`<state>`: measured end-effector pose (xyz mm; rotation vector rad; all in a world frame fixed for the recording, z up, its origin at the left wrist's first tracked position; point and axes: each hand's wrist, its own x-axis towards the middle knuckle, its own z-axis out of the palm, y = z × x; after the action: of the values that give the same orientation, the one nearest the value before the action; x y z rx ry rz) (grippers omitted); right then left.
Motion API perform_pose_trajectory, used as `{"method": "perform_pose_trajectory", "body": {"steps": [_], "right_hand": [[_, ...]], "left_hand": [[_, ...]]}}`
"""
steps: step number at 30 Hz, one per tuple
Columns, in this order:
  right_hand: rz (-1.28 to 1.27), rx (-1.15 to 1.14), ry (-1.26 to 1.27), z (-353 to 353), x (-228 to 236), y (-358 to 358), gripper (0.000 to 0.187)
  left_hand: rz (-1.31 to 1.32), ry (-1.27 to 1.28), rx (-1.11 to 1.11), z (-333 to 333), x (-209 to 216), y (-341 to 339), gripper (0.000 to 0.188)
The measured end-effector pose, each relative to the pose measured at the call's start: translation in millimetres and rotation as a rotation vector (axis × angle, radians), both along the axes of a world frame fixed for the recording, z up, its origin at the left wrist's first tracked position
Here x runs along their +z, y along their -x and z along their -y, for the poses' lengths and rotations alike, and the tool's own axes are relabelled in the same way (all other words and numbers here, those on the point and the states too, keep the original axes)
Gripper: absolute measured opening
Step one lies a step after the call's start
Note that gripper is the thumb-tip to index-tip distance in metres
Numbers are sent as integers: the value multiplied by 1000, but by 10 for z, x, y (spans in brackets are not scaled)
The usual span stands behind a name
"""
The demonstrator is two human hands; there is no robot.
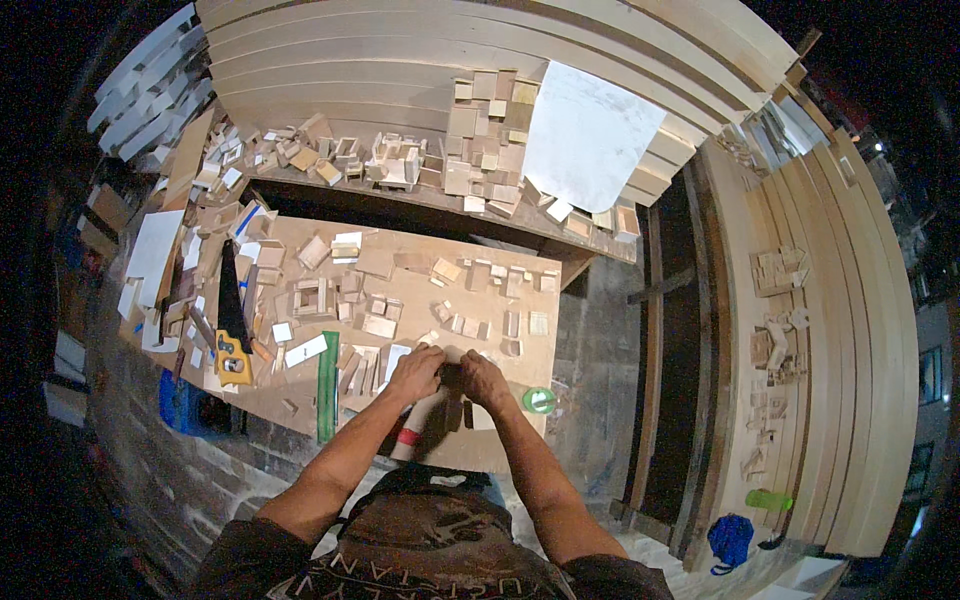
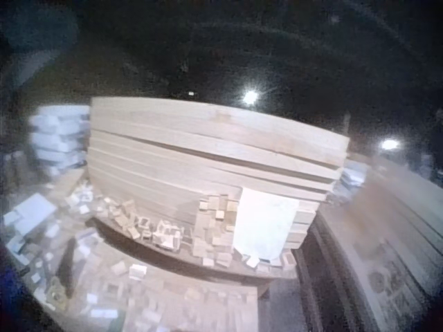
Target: The person applies glue to small wooden scraps and joins them together to build small structures. They use a pencil to mark the pieces and assemble various parts by hand on a workbench.
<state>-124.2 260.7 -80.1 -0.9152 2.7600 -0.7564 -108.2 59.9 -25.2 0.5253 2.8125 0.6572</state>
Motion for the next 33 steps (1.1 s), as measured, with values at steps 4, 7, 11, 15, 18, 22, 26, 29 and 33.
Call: {"method": "perform_pose_trajectory", "body": {"steps": [4, 7, 11, 15, 18, 22, 26, 29, 33], "right_hand": [[17, 45, -12, 36, 134, -12, 18], [-16, 34, -1, 17, 85, -24, 23], [122, -98, 164, 51, 380, -128, 38], [115, -276, 300, -9, 169, -366, 51], [129, -353, 323, 17, 53, -489, 47], [146, -436, 314, 129, 63, -529, 43], [96, -436, 268, 141, -78, -535, 41], [80, -400, 238, 104, -155, -577, 38], [134, -494, 128, 120, 76, -678, 39]], "left_hand": [[-14, 12, 32, 17, -75, -26, 33], [-35, -15, 22, -13, -41, -4, 32], [-29, -20, 55, -2, -81, -40, 31], [-49, -6, 56, -30, -60, -33, 26], [-89, -26, 59, -38, -36, -50, 19], [-96, -32, 63, -20, -54, -68, 20], [-4, 16, 45, -30, -34, -44, 34], [-119, -45, 58, -31, -59, -59, 19], [-110, -37, 69, -21, -109, -66, 20]]}}
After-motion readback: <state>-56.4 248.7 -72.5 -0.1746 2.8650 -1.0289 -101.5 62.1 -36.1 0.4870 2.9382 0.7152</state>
